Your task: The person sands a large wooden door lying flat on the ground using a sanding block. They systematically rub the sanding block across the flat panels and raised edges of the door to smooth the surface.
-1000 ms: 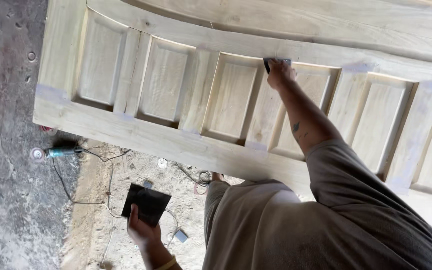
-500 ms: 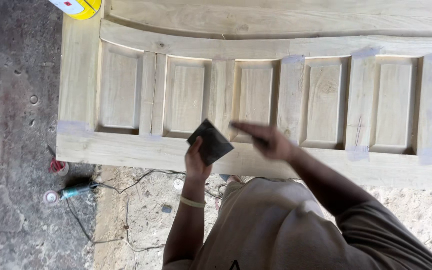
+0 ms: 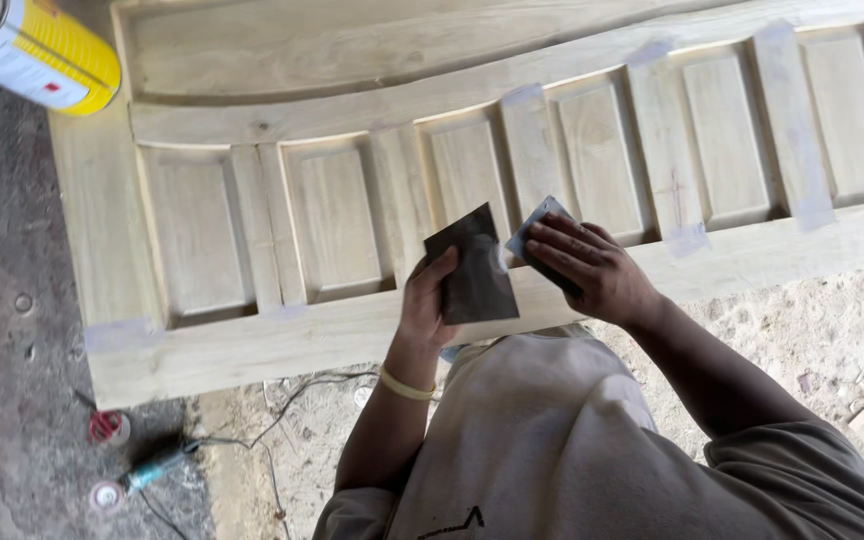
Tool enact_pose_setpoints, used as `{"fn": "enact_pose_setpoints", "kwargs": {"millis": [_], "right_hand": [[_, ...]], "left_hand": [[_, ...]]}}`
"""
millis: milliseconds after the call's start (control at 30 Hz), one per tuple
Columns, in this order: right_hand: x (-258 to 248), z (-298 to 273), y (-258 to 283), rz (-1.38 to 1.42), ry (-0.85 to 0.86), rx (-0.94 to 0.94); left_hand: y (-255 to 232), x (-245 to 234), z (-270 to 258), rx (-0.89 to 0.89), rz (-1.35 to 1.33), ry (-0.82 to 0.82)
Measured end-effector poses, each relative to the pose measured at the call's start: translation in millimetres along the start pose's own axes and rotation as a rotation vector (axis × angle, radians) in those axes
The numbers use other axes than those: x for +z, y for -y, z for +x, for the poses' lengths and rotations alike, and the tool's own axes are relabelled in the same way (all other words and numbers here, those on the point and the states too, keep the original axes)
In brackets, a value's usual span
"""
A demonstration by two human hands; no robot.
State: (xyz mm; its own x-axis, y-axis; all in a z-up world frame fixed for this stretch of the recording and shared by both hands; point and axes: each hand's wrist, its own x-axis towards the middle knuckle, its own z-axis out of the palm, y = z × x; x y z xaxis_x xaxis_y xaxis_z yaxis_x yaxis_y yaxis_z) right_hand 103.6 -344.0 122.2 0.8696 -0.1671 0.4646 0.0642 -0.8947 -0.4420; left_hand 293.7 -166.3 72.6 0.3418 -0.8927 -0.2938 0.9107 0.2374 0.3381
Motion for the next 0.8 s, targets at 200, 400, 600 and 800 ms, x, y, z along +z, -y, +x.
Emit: {"fn": "enact_pose_setpoints", "kwargs": {"millis": [200,400,600,800], "right_hand": [[-24,-2,2,0.067,-0.028,0.040],[-16,1,-38,0.058,0.350,0.049],[-20,-26,-169,0.271,0.514,0.746],[0,-40,-315,0.599,0.279,1.088]], "left_hand": [[3,4,19,0.145,1.010,-0.095],[14,9,50,0.365,1.162,-0.307],[-16,3,34,0.520,0.453,-0.489],[7,6,8,0.476,0.336,-0.564]]}}
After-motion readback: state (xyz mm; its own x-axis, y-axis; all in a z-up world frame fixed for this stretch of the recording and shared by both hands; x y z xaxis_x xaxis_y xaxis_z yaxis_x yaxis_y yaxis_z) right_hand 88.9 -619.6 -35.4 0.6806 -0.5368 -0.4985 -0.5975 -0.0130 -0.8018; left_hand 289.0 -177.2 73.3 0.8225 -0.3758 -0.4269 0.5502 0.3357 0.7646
